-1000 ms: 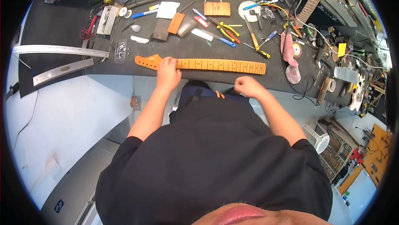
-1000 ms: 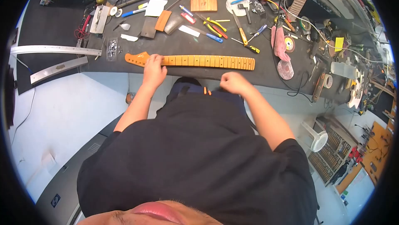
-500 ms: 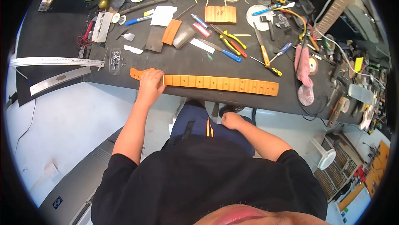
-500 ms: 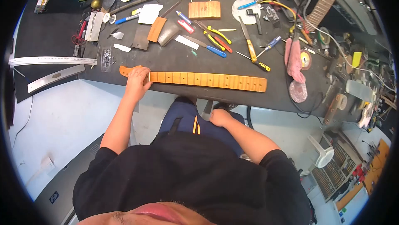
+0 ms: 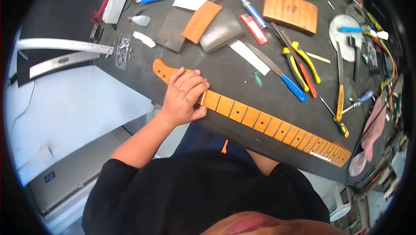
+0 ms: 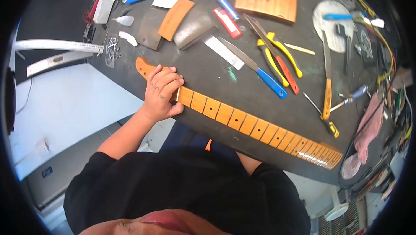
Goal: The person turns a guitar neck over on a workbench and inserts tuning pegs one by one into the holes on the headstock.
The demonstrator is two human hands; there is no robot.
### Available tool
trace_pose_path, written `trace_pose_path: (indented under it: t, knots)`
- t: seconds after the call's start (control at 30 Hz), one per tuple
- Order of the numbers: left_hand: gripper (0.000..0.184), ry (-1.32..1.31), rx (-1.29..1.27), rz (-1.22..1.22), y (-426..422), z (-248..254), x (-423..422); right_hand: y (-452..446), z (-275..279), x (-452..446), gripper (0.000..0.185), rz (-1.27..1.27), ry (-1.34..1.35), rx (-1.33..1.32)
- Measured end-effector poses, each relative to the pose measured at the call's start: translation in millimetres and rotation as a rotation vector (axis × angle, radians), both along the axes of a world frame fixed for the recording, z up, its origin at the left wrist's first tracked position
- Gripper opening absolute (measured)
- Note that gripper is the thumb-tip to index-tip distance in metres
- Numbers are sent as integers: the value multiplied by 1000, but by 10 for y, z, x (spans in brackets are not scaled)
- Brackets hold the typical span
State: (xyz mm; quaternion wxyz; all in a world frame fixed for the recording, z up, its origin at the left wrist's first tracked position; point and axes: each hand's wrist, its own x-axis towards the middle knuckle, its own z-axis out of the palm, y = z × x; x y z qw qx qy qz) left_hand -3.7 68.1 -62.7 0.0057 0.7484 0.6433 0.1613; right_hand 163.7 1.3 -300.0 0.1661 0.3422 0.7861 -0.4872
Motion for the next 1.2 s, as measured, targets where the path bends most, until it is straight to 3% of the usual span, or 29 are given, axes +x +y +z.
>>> trace_pose_path:
  t: [0.43,0.57,0.83,1.03,1.2]
  knots:
    - [50,21,-20,1,-87,-110,1,841,-412,596,43,-191,-45,53]
    - [59,-15,-22,-21,-91,-81,43,1028,-482,736,42,-219,-71,99]
    - [62,-6,62,-31,-104,-75,90,1420,-583,996,42,-242,-123,208]
    - [68,-50,33,-44,-182,-22,107,1656,-306,1401,42,-244,-167,238]
    - [72,-106,48,-89,-223,-6,-2,1393,403,2271,42,-211,-230,89]
